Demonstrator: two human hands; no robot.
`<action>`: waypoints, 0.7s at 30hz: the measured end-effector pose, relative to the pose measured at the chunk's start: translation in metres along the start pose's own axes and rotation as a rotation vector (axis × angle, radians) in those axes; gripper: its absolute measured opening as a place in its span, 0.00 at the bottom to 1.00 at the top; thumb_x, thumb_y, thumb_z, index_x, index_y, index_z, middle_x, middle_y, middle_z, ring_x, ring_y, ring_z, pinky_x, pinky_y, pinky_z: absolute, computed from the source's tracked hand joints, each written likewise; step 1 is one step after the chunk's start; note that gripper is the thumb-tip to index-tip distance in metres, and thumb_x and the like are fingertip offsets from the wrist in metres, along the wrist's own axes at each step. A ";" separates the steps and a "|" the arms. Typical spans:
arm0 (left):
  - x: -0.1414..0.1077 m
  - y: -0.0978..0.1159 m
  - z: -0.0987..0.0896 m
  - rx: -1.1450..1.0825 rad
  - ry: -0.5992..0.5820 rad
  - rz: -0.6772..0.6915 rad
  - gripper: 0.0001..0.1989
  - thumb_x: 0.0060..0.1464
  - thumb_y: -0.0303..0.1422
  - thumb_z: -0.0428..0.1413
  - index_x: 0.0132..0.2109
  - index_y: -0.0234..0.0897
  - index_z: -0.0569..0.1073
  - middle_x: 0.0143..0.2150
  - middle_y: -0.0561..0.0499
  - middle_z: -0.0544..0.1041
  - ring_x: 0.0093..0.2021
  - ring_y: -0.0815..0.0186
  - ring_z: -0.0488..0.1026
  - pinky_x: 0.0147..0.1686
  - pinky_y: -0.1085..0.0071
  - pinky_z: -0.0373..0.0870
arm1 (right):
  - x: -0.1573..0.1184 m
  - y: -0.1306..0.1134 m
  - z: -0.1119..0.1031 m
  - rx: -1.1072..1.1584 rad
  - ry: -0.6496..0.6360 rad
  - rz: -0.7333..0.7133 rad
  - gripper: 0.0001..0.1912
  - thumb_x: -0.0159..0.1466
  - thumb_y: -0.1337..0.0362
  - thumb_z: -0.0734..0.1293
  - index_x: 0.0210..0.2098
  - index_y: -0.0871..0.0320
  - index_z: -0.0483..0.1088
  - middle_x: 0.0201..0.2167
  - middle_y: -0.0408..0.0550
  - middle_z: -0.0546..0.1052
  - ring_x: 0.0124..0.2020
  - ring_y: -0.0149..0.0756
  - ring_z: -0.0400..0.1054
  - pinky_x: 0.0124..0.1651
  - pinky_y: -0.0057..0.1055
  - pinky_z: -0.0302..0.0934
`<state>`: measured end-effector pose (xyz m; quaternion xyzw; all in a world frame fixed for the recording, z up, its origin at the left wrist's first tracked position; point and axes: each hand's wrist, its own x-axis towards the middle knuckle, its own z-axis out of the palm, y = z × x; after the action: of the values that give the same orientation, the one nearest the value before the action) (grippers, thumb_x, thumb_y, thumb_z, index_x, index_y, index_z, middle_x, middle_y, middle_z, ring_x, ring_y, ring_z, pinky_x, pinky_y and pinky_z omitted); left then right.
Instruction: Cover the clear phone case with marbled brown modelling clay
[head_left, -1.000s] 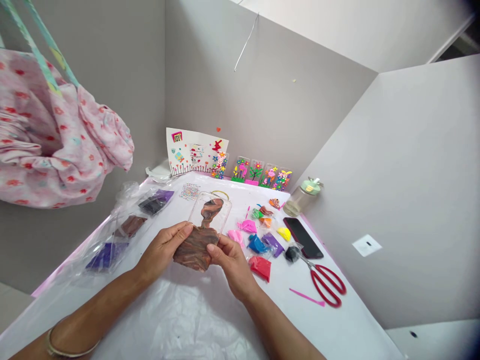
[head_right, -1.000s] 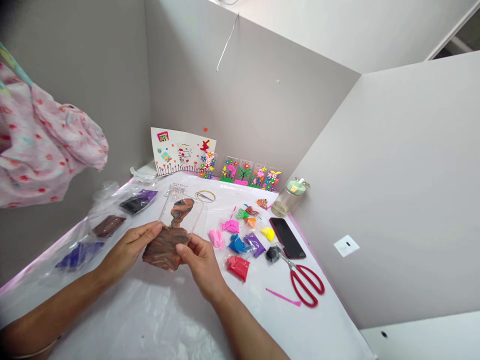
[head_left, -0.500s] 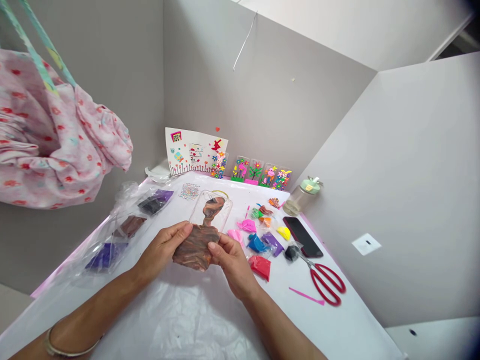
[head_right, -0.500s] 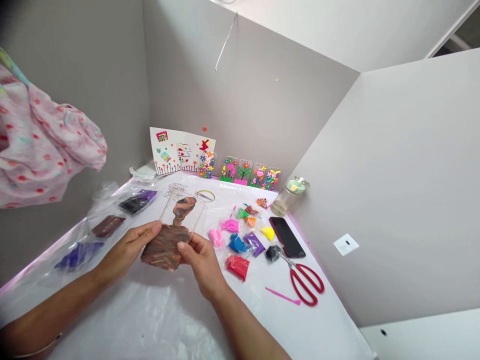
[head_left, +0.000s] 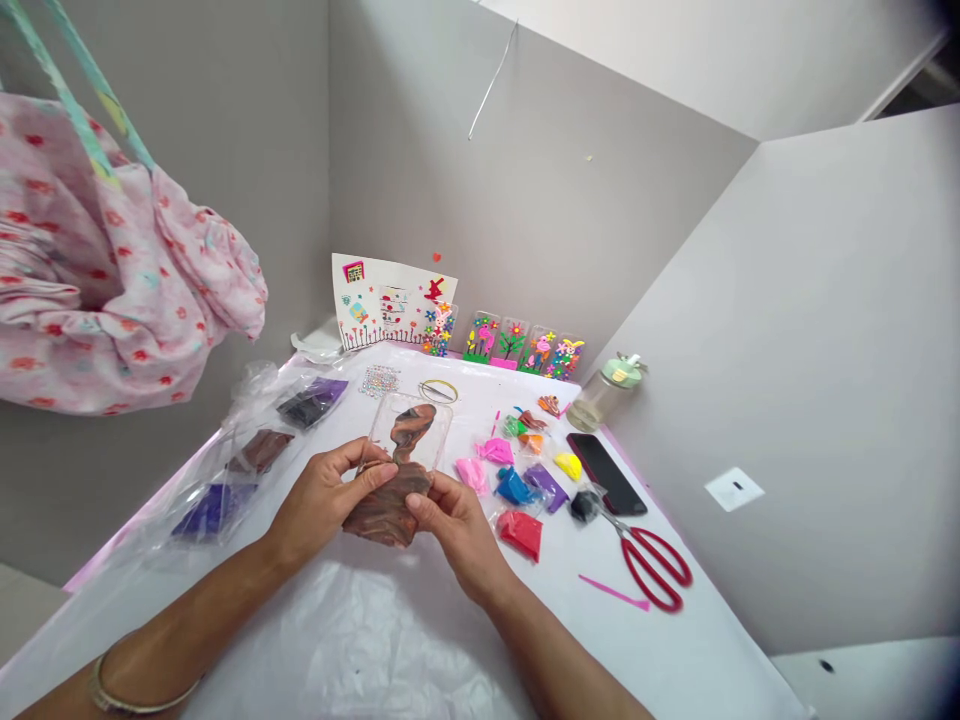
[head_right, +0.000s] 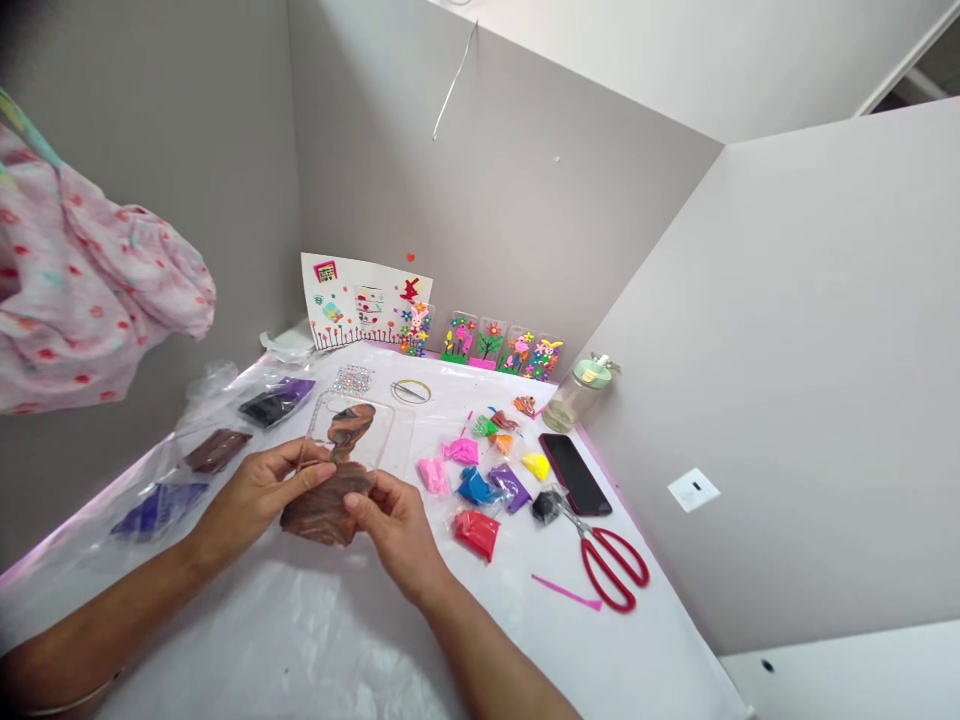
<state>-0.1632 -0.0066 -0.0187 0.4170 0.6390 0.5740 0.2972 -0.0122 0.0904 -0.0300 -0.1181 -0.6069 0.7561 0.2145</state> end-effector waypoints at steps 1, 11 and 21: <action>0.000 0.000 -0.001 0.005 -0.007 0.000 0.15 0.54 0.45 0.57 0.36 0.37 0.75 0.33 0.52 0.77 0.34 0.62 0.73 0.36 0.71 0.69 | 0.000 0.000 0.000 0.001 -0.003 0.003 0.19 0.60 0.51 0.69 0.40 0.59 0.74 0.27 0.43 0.71 0.27 0.30 0.62 0.32 0.27 0.61; 0.001 -0.001 -0.003 -0.112 -0.068 -0.041 0.16 0.58 0.46 0.53 0.35 0.38 0.74 0.31 0.54 0.74 0.34 0.64 0.71 0.36 0.72 0.66 | 0.000 0.003 -0.002 0.015 -0.007 -0.001 0.16 0.61 0.53 0.69 0.37 0.61 0.73 0.25 0.42 0.68 0.26 0.29 0.62 0.32 0.28 0.60; 0.005 -0.002 -0.005 -0.116 -0.021 0.039 0.22 0.63 0.47 0.44 0.37 0.38 0.77 0.37 0.51 0.78 0.42 0.59 0.72 0.49 0.69 0.63 | 0.000 -0.002 -0.002 0.011 0.039 0.014 0.16 0.60 0.53 0.69 0.37 0.60 0.73 0.27 0.43 0.69 0.27 0.29 0.63 0.32 0.28 0.62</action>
<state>-0.1699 -0.0046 -0.0192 0.4173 0.5934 0.6113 0.3162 -0.0112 0.0922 -0.0285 -0.1359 -0.5978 0.7584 0.2216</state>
